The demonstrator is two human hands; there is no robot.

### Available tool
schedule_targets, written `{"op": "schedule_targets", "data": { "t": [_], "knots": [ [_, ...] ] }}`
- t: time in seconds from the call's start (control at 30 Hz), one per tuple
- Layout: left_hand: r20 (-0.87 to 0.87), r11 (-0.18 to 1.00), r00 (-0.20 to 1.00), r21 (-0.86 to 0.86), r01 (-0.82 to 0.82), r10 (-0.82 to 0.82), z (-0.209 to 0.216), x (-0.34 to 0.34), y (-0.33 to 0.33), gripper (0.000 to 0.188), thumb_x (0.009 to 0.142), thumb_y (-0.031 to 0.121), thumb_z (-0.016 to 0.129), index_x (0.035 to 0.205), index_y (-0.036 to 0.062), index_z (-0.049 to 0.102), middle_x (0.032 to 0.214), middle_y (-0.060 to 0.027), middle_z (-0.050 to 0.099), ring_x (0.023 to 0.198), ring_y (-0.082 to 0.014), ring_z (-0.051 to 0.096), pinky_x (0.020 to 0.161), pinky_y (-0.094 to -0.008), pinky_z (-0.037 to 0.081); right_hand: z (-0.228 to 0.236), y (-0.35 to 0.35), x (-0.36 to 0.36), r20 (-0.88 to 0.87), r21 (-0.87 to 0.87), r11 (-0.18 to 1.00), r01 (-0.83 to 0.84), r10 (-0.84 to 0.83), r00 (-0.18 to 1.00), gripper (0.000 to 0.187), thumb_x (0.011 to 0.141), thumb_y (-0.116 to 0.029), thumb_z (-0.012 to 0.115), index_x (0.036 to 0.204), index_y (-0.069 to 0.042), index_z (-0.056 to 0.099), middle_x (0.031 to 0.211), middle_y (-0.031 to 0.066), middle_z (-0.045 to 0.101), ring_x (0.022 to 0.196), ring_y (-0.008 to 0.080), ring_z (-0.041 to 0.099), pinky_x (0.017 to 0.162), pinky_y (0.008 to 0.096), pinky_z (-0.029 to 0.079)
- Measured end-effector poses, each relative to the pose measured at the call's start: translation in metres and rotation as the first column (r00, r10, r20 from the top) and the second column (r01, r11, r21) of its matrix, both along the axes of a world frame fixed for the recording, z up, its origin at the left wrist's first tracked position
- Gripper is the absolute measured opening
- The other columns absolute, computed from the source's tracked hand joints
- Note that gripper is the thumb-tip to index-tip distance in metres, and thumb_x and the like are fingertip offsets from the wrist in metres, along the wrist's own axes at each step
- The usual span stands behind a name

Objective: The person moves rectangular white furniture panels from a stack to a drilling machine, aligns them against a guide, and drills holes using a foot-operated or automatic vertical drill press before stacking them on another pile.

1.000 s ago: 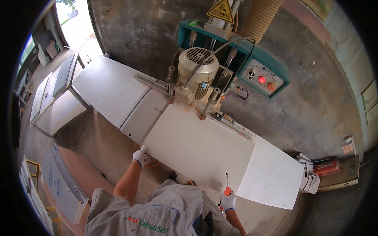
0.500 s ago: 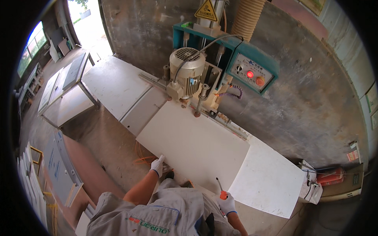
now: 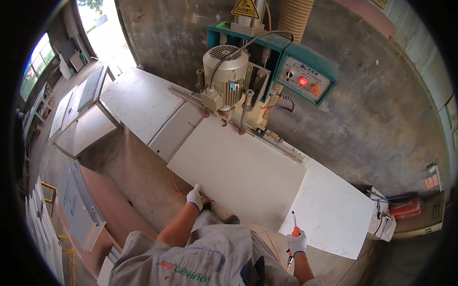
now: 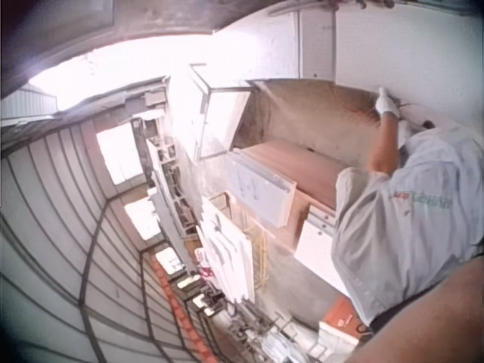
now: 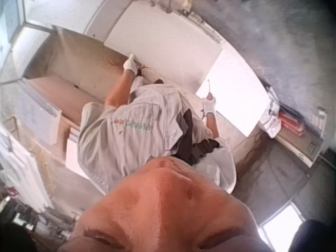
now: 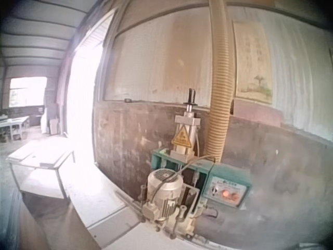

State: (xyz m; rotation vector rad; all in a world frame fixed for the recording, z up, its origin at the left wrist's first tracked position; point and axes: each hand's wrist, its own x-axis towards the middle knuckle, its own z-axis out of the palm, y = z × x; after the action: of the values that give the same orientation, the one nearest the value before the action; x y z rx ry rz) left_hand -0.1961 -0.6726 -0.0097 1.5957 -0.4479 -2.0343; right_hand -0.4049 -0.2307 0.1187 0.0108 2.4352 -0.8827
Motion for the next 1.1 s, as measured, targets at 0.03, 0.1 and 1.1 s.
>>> {"op": "schedule_targets", "data": {
  "t": [0.03, 0.1, 1.1],
  "knots": [
    [-0.016, 1.000, 1.000, -0.014, 0.014, -0.015, -0.011, 0.010, 0.003, 0.038, 0.098, 0.039, 0.066, 0.113, 0.0055, 0.060, 0.103, -0.0107, 0.063, 0.079, -0.0293, 0.066, 0.061, -0.0442, 0.057, 0.001, -0.003, -0.001, 0.082, 0.016, 0.993, 0.116, -0.117, 0.990, 0.053, 0.077, -0.014, 0.078, 0.124, 0.004, 0.061, 0.075, 0.0106, 0.065, 0.057, 0.0187, 0.062, 0.052, 0.0328, 0.050],
    [-0.066, 0.997, 0.995, -0.010, 0.081, -0.081, -0.030, 0.042, 0.007, 0.038, 0.099, 0.040, 0.067, 0.111, 0.0044, 0.060, 0.099, -0.0111, 0.062, 0.076, -0.0281, 0.066, 0.062, -0.0449, 0.057, 0.000, -0.017, 0.008, 0.085, -0.015, 0.999, 0.053, -0.051, 0.995, 0.053, 0.077, -0.010, 0.078, 0.125, 0.003, 0.057, 0.073, 0.0090, 0.062, 0.052, 0.0172, 0.059, 0.047, 0.0329, 0.048],
    [0.079, 0.990, 0.991, -0.102, -0.098, 0.106, -0.057, 0.160, -0.374, 0.032, 0.100, 0.033, 0.065, 0.117, 0.0062, 0.063, 0.107, -0.0072, 0.064, 0.096, -0.0295, 0.065, 0.084, -0.0461, 0.056, -0.039, -0.414, 0.063, 0.372, -0.386, 0.897, -0.215, 0.365, 0.853, 0.069, 0.076, -0.012, 0.082, 0.131, -0.005, 0.040, 0.082, 0.0072, 0.063, 0.059, 0.0141, 0.060, 0.050, 0.0315, 0.049]
  ]
}}
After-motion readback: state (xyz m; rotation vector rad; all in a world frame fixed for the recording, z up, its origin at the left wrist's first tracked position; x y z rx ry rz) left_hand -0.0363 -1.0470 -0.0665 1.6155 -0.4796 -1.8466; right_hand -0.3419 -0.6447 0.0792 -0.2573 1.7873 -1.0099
